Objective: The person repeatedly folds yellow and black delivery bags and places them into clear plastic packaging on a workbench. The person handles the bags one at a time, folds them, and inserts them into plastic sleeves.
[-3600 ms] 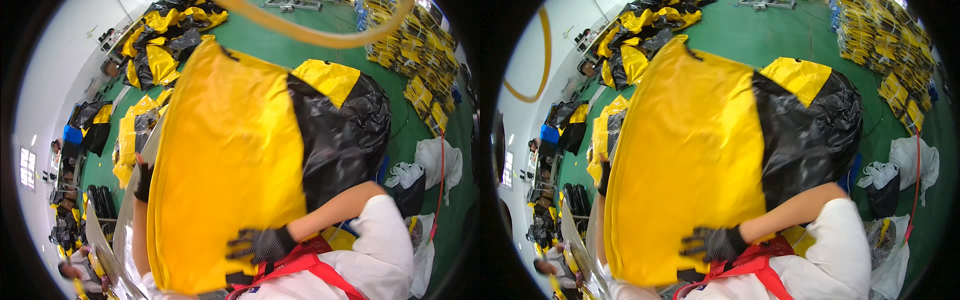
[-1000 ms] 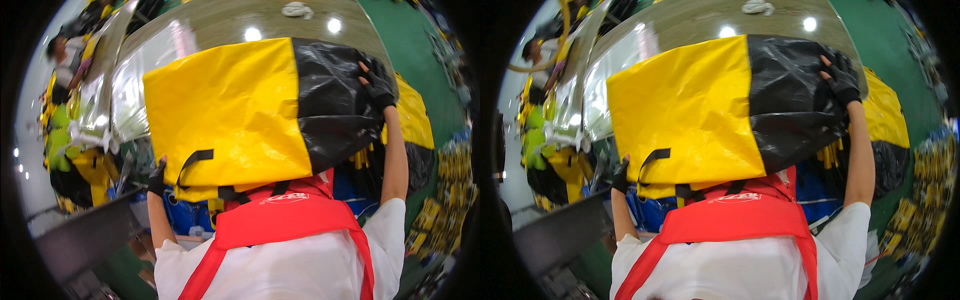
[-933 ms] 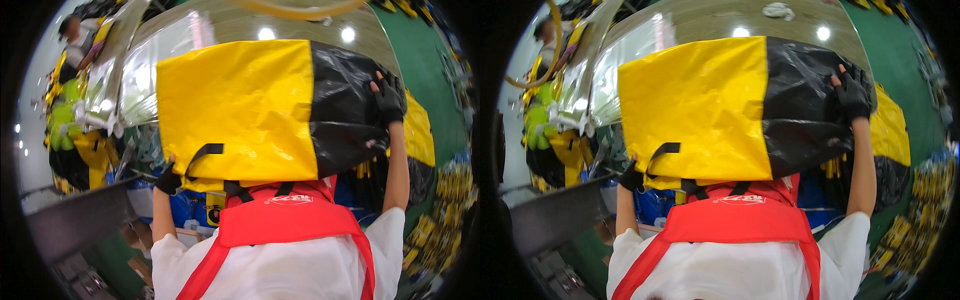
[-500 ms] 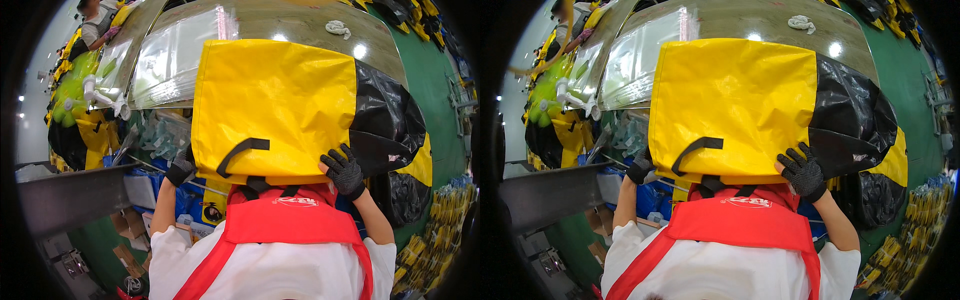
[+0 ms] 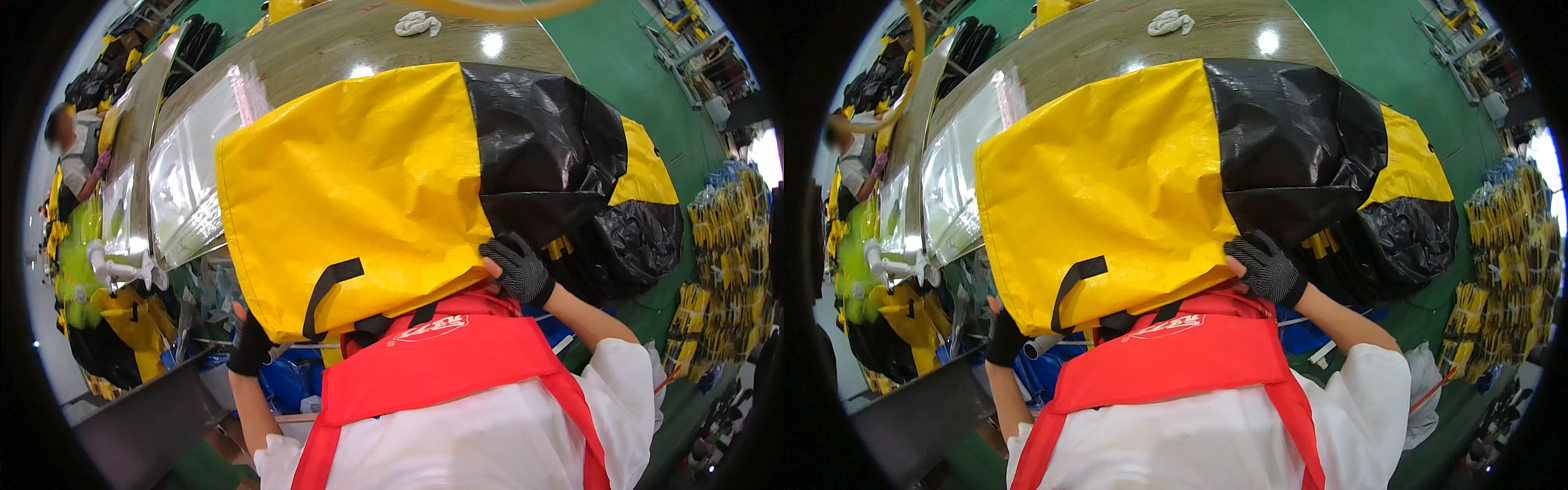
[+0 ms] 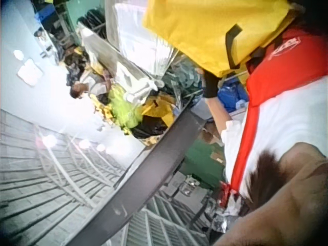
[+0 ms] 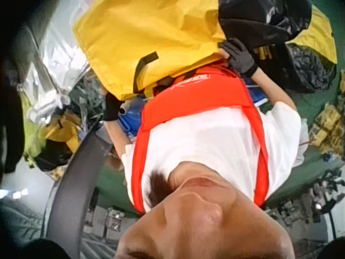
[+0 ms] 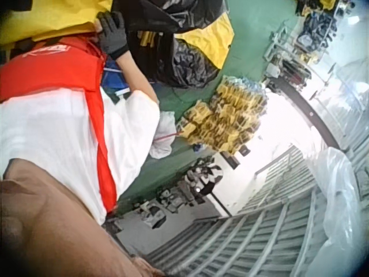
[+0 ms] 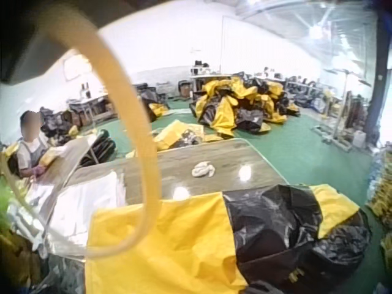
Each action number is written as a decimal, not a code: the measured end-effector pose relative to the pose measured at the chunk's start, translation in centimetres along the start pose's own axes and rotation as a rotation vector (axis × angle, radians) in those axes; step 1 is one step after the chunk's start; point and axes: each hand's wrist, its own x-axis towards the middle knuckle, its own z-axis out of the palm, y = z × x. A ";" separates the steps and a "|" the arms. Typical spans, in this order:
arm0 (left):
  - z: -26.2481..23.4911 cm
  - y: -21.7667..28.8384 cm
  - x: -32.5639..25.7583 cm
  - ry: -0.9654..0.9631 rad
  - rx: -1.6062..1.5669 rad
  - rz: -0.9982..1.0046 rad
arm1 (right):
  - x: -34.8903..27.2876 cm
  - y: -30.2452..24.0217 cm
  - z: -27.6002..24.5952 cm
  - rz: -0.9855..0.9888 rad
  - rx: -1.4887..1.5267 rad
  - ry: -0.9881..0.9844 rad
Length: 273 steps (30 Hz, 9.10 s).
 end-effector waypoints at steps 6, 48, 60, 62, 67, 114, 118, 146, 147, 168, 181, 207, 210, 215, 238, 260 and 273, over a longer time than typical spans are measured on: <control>2.8 4.1 -0.4 0.160 1.734 0.350 | -0.4 -1.1 0.7 0.230 -0.274 0.220; 2.0 11.1 17.0 1.108 1.579 0.523 | 25.5 21.3 -4.6 0.500 0.049 -0.510; 17.3 10.1 23.1 0.071 1.927 1.025 | 17.8 17.5 -17.7 0.401 -0.534 -0.037; 17.5 10.2 23.1 0.061 1.933 1.021 | 14.5 19.6 -16.3 0.497 -0.499 -0.174; 17.4 9.9 23.0 0.103 1.928 0.935 | 13.9 24.3 -12.0 0.892 -0.218 -0.526; 6.3 13.0 18.2 0.786 1.993 1.165 | 24.0 3.9 -2.6 0.368 -0.064 0.025; -4.5 7.0 18.1 0.806 0.937 0.903 | 27.7 3.7 -1.7 0.218 -0.254 0.135; 36.6 5.3 25.2 0.006 0.816 0.880 | 19.8 2.8 6.0 0.569 0.824 0.517; 37.2 5.4 23.6 -0.031 1.015 0.768 | 19.0 3.2 6.5 0.645 0.941 0.516; 41.8 14.9 29.5 -0.807 2.103 0.709 | 18.7 13.4 -4.8 0.622 -0.083 0.291; 38.4 12.4 34.6 -0.827 1.689 1.091 | 15.0 15.2 -5.4 0.243 0.011 0.282; 23.7 7.1 28.2 -0.221 1.570 0.205 | 8.0 9.9 -6.1 1.061 1.709 0.585; 28.1 14.0 35.4 0.271 1.658 1.486 | 5.7 11.0 -5.2 1.193 1.645 0.587; 32.3 17.6 51.6 0.283 1.175 1.287 | 6.2 10.4 -6.1 1.149 1.477 0.511; 18.6 9.3 26.7 -0.288 1.775 1.222 | 1.2 13.2 -3.7 1.206 1.587 0.636; 18.0 11.1 26.0 -0.440 1.222 0.858 | 7.5 7.1 -8.7 1.159 1.482 0.244; 19.3 12.1 17.6 -0.542 1.686 1.067 | 23.0 14.4 -2.3 0.978 1.414 -0.226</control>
